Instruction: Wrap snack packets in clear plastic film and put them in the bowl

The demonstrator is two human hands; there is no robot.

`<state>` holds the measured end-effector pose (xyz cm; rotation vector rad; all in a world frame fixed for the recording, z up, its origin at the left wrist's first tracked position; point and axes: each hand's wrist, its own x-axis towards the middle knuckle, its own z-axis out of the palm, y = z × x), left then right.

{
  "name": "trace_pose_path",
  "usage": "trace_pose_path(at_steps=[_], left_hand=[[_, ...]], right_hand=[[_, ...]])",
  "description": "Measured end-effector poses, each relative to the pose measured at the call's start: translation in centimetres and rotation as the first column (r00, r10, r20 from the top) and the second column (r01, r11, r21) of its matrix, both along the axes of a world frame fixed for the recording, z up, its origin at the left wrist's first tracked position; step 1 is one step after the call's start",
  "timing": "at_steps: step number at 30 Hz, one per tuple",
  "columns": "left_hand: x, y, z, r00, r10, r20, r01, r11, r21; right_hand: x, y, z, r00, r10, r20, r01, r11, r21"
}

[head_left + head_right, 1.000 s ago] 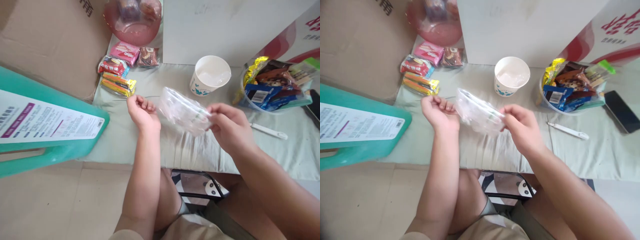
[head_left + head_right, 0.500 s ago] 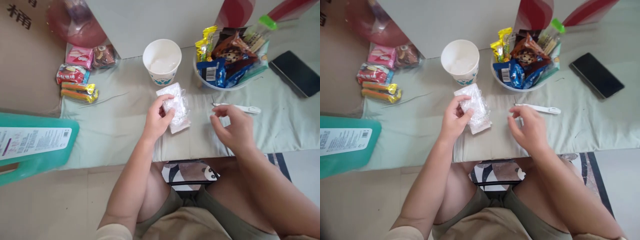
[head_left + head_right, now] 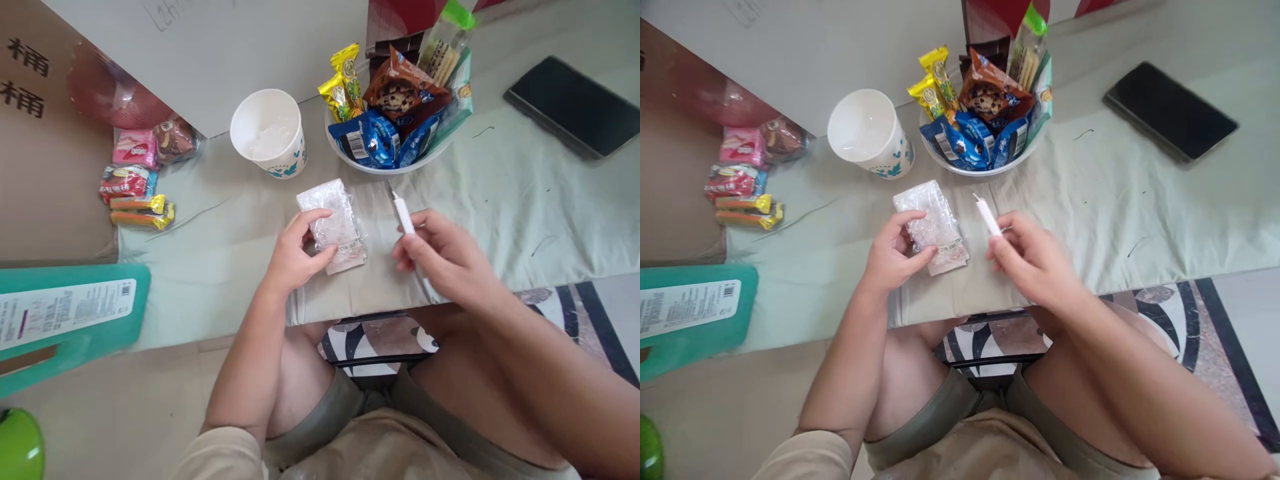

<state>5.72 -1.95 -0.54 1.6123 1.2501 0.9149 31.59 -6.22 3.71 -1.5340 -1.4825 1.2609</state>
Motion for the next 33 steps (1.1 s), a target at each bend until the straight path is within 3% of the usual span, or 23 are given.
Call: trace_pose_path(at_steps=[2,4,8,17,23,28,31,33], left_hand=[[0.8,-0.2,0.3,0.998,0.056,0.024,-0.056,0.998,-0.021],[1.6,-0.5,0.7,0.993,0.112,0.048,-0.109,0.993,-0.048],[2.5,-1.1,1.2,0.979,0.175,0.105,-0.166,0.982,-0.088],[1.0,-0.8,1.6,0.953,0.160,0.259,-0.136,0.985,-0.105],[0.5,-0.5,2.3,0.841,0.382,0.383,-0.315,0.921,-0.228],[-0.7,0.3,1.3,0.763,0.520,0.383,-0.462,0.854,-0.238],[-1.4,0.1,0.4,0.845,0.483,0.230,-0.455,0.875,-0.166],[-1.7,-0.3,0.3,0.908,0.418,0.030,-0.416,0.907,-0.065]], right_hand=[[-2.0,-0.6,0.6,0.957,0.051,-0.286,-0.094,0.986,-0.141],[-3.6,-0.8,0.6,0.892,0.051,-0.449,-0.165,0.962,-0.217],[-5.3,-0.4,-0.1,0.856,0.025,-0.516,-0.188,0.945,-0.266],[-6.2,0.1,-0.2,0.921,0.070,-0.383,-0.215,0.912,-0.349],[-6.6,-0.1,-0.1,0.939,0.178,-0.293,-0.293,0.863,-0.413],[-5.2,0.0,0.6,0.931,0.329,-0.159,-0.365,0.816,-0.448],[-3.2,0.5,1.2,0.917,0.366,0.160,-0.305,0.901,-0.308],[-1.7,1.0,1.1,0.876,0.207,0.436,-0.188,0.978,-0.087]])
